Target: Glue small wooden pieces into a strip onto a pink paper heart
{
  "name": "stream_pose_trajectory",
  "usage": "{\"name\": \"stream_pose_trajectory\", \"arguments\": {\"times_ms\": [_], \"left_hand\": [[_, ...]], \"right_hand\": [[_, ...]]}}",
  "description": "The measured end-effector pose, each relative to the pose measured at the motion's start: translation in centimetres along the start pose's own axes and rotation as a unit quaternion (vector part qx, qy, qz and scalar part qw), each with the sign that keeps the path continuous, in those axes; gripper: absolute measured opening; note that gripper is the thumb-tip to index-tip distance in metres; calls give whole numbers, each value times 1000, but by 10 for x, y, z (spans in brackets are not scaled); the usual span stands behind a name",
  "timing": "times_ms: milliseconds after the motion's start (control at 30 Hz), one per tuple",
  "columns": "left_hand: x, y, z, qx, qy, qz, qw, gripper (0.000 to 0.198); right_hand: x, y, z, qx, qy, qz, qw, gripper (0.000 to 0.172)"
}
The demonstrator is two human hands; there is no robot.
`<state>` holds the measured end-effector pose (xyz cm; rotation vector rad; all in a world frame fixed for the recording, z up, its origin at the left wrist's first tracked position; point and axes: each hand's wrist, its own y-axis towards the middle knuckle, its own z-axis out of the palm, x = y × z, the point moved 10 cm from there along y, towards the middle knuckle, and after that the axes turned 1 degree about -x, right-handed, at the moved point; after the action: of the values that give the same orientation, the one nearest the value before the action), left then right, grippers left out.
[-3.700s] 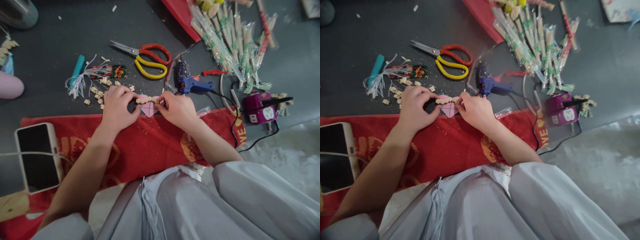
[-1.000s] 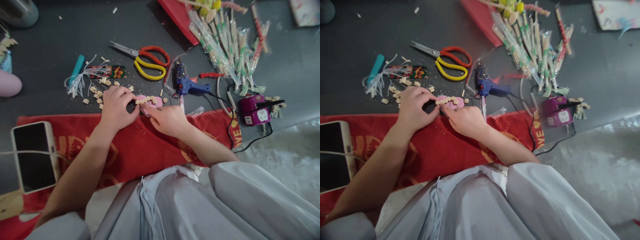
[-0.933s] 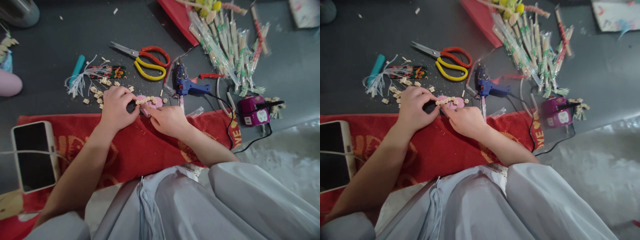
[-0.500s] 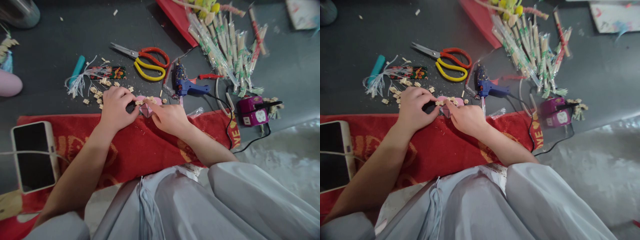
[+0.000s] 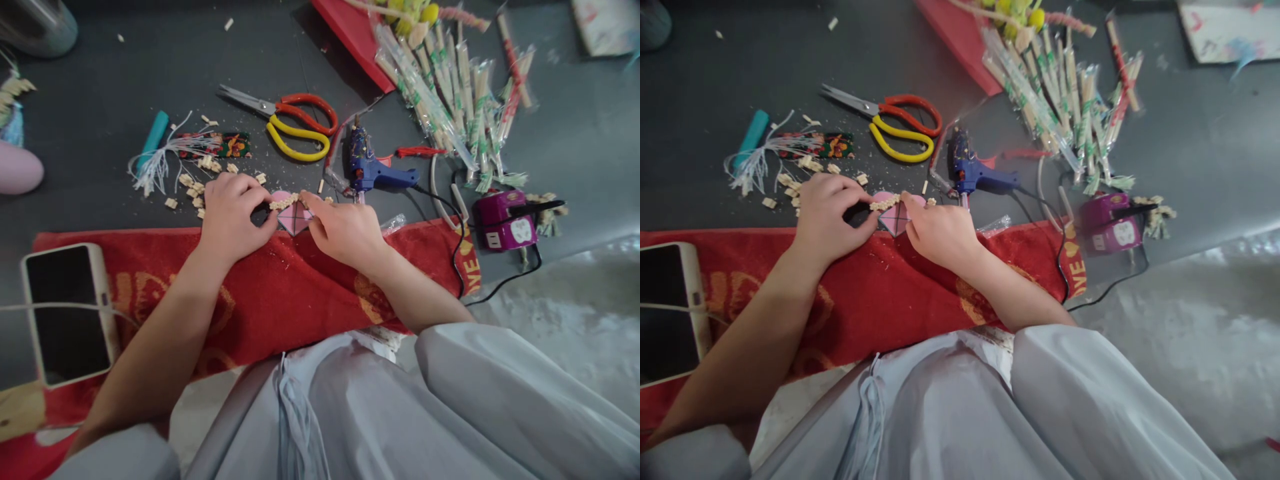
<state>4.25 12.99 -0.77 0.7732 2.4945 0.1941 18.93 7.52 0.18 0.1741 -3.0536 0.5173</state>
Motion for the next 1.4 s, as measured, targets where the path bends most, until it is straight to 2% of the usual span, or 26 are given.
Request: {"name": "stream_pose_trajectory", "arguments": {"times_ms": [267, 433, 933, 1100, 1400], "left_hand": [[0, 1, -1, 1, 3, -7, 1000, 7], [-1, 1, -1, -3, 0, -6, 1000, 7], [1, 1, 0, 5, -13, -12, 1000, 12], [-1, 1, -1, -5, -2, -9, 1000, 9], [0, 1, 0, 2, -1, -7, 1000, 10]], "right_hand": [[-15, 3, -5, -44, 26, 74, 996, 49], [-16, 7, -3, -53, 42, 75, 995, 41], [-25, 10, -7, -46, 34, 99, 993, 42], [-24, 10, -8, -59, 38, 89, 994, 41], [-26, 13, -6, -46, 50, 85, 994, 39]]}}
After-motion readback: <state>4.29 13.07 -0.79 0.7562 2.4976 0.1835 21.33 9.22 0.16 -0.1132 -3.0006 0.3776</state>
